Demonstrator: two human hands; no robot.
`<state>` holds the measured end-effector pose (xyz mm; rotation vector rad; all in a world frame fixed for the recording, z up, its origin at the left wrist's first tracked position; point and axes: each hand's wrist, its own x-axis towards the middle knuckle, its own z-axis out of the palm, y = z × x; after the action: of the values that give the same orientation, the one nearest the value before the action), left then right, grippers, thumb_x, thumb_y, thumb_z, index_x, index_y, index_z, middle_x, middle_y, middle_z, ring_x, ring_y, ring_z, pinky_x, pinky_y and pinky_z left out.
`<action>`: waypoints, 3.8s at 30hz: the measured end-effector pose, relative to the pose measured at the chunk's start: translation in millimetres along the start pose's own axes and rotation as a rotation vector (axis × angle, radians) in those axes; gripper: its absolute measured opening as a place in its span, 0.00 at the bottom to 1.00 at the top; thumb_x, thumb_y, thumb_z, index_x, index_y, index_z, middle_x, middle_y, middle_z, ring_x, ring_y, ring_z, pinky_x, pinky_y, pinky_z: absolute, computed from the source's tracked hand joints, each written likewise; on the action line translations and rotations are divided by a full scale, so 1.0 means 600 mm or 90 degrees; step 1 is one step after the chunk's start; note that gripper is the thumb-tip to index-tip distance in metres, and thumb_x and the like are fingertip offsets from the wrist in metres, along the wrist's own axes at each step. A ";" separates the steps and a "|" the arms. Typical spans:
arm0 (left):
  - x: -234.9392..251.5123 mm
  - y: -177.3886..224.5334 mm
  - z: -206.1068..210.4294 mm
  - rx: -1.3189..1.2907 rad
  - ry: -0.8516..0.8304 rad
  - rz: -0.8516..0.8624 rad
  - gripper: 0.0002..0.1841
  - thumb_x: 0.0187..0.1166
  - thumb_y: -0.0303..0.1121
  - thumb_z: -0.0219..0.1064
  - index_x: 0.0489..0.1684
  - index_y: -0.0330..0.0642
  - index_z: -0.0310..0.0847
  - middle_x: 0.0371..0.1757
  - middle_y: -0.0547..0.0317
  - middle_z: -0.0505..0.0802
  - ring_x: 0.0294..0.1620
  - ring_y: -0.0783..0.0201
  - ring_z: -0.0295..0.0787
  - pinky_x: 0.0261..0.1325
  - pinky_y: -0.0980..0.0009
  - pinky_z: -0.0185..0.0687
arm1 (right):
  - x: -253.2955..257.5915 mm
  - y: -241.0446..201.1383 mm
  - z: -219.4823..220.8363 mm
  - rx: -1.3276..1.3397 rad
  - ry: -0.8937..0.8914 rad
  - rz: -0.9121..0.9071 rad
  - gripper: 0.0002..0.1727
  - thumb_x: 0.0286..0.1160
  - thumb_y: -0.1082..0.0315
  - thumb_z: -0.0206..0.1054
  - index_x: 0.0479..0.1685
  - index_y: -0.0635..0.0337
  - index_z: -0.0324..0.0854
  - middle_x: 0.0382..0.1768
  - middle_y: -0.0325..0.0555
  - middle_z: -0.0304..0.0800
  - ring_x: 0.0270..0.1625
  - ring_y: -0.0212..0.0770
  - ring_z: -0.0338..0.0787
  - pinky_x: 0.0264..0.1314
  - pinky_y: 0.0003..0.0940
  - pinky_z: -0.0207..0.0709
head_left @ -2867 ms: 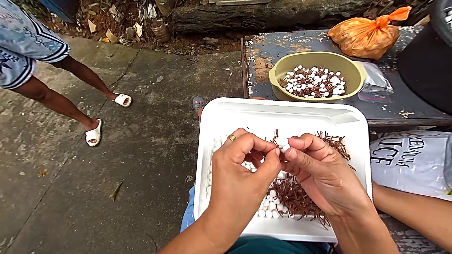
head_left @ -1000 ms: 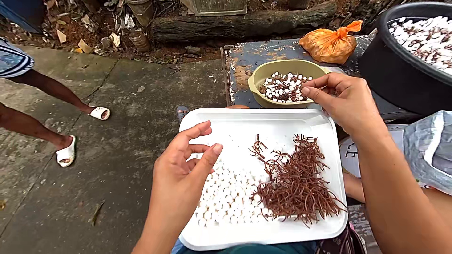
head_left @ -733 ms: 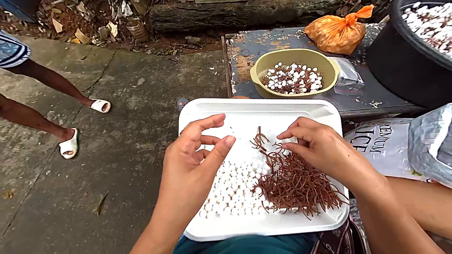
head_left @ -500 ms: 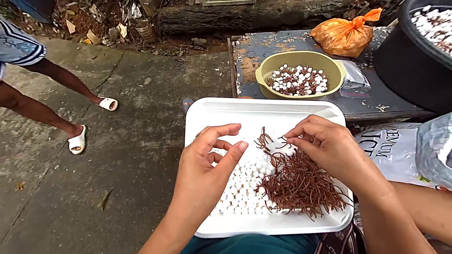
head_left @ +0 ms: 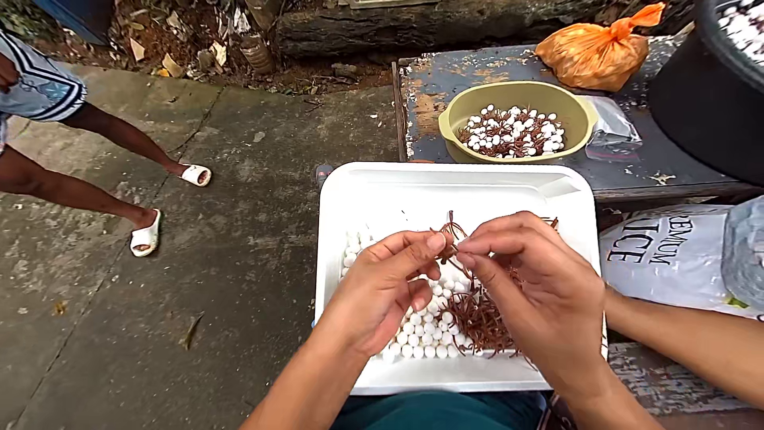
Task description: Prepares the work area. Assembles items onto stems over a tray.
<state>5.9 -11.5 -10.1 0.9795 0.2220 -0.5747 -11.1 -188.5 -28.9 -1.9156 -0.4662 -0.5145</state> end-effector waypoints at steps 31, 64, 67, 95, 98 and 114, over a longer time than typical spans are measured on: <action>-0.015 -0.002 0.012 0.170 0.020 0.198 0.05 0.84 0.21 0.60 0.41 0.35 0.83 0.33 0.52 0.95 0.26 0.65 0.95 0.34 0.73 0.94 | 0.029 0.017 -0.043 0.633 -0.111 0.573 0.13 0.86 0.71 0.60 0.50 0.57 0.92 0.40 0.44 0.96 0.36 0.27 0.93 0.40 0.18 0.87; -0.015 -0.029 0.014 0.610 0.175 0.471 0.04 0.78 0.30 0.68 0.36 0.42 0.87 0.34 0.66 0.88 0.30 0.79 0.89 0.31 0.83 0.89 | 0.007 -0.015 0.002 0.418 0.013 0.424 0.08 0.74 0.78 0.70 0.45 0.60 0.93 0.38 0.46 0.96 0.36 0.34 0.96 0.44 0.27 0.92; -0.015 -0.031 0.013 0.603 0.169 0.458 0.03 0.79 0.29 0.68 0.36 0.42 0.87 0.34 0.66 0.88 0.30 0.78 0.89 0.32 0.82 0.90 | 0.006 -0.015 0.002 0.387 -0.001 0.398 0.07 0.73 0.77 0.71 0.44 0.59 0.92 0.39 0.44 0.96 0.36 0.34 0.96 0.44 0.28 0.93; -0.010 0.017 -0.018 0.431 0.126 0.329 0.05 0.78 0.21 0.69 0.45 0.38 0.88 0.37 0.60 0.97 0.36 0.67 0.97 0.44 0.73 0.95 | 0.030 0.050 -0.085 -0.421 -0.236 0.155 0.04 0.71 0.75 0.74 0.39 0.58 0.92 0.39 0.46 0.87 0.36 0.43 0.85 0.35 0.41 0.78; -0.008 0.016 -0.017 0.392 0.132 0.298 0.04 0.77 0.20 0.69 0.42 0.38 0.87 0.36 0.59 0.97 0.36 0.65 0.98 0.45 0.71 0.96 | 0.015 0.062 -0.092 -0.473 -0.329 0.142 0.08 0.61 0.74 0.81 0.39 0.55 0.94 0.42 0.50 0.84 0.46 0.55 0.85 0.39 0.50 0.78; -0.002 0.002 -0.019 0.275 0.116 0.266 0.06 0.83 0.24 0.64 0.42 0.42 0.87 0.31 0.63 0.89 0.21 0.77 0.80 0.23 0.86 0.76 | 0.008 0.070 -0.070 -0.383 -0.277 0.070 0.05 0.67 0.70 0.75 0.39 0.54 0.95 0.36 0.41 0.87 0.41 0.46 0.83 0.40 0.41 0.75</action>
<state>6.4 -0.9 -15.1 1.4541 0.0478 -0.1464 9.6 -242.4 -42.7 -2.6368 -0.5142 -0.1630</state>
